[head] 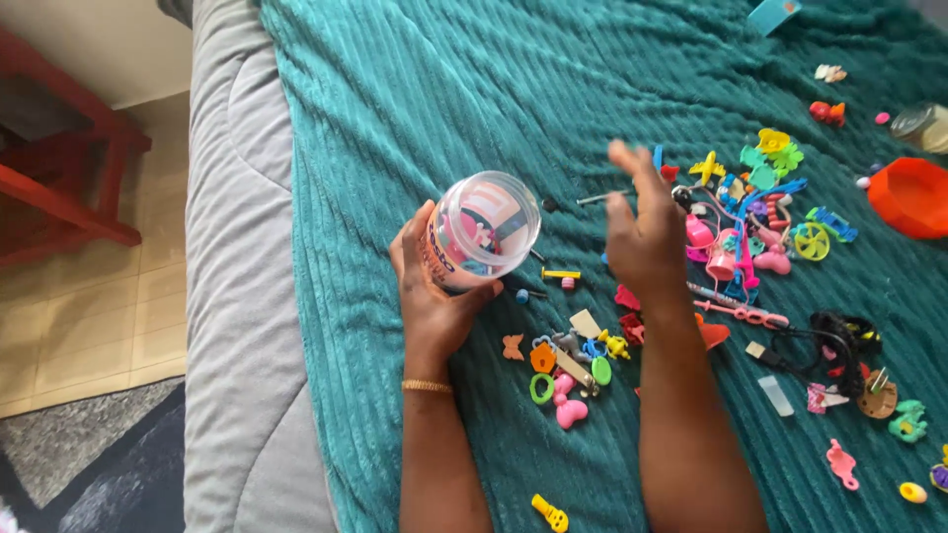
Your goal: Picking up small colorful toys and beads from a bed and putting them into a plastic jar.
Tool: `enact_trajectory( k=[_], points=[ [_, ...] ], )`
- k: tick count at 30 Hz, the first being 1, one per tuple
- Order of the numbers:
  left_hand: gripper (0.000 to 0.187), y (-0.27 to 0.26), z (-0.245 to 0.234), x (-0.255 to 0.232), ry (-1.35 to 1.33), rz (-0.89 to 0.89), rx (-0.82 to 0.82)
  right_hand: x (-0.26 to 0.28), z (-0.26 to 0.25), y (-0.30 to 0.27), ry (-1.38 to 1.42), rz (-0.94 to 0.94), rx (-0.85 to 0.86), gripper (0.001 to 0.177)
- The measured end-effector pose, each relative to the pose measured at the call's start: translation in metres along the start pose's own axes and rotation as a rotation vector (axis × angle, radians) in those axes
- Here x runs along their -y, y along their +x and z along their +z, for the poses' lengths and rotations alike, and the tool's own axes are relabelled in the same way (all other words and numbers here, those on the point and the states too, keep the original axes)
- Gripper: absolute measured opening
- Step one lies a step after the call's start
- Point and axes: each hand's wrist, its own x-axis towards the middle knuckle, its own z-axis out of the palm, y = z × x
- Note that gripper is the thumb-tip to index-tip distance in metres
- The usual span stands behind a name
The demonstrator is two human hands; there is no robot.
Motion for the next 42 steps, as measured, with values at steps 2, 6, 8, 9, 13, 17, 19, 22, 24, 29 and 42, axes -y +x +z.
enact_trajectory(
  k=[2, 6, 8, 9, 13, 17, 19, 22, 24, 29, 42],
  points=[
    [0.112, -0.003, -0.001, -0.003, -0.004, -0.017, -0.002, -0.025, -0.002, -0.002, -0.255, -0.060, -0.014, 0.049],
    [0.115, 0.000, -0.002, -0.010, -0.030, -0.083, -0.018, -0.035, 0.011, 0.002, -0.692, -0.166, 0.022, 0.047],
    [0.114, -0.001, -0.001, -0.009, -0.015, -0.099, -0.025, -0.035, 0.011, 0.002, -0.734, -0.150, 0.047, 0.040],
    [0.113, -0.004, -0.002, -0.010, 0.001, -0.107, -0.025, -0.034, 0.012, -0.001, -0.773, -0.133, 0.063, 0.033],
    [0.113, -0.001, 0.000, -0.010, -0.009, -0.062, -0.021, 0.007, 0.009, -0.002, -0.762, -0.088, -0.009, 0.019],
    [0.114, -0.005, 0.000, -0.013, 0.014, -0.079, -0.033, 0.045, 0.012, -0.009, -0.098, -0.078, -0.222, 0.009],
    [0.112, -0.005, 0.001, -0.014, 0.047, -0.029, -0.033, 0.063, 0.017, -0.015, 0.198, -0.091, -0.299, 0.008],
    [0.111, -0.003, 0.003, -0.014, 0.090, -0.013, -0.052, 0.076, 0.025, -0.023, 0.359, -0.166, -0.252, 0.012],
    [0.111, -0.002, 0.004, -0.012, -0.075, -0.032, -0.075, 0.082, 0.032, -0.021, 0.195, -0.218, -0.052, 0.020],
    [0.110, -0.003, 0.003, -0.005, -0.056, -0.066, -0.115, 0.062, 0.029, -0.016, 0.093, -0.113, -0.002, 0.023],
    [0.116, -0.004, 0.003, -0.001, 0.007, -0.066, -0.131, 0.014, 0.031, -0.005, -0.301, -0.036, 0.291, 0.029]
  ],
)
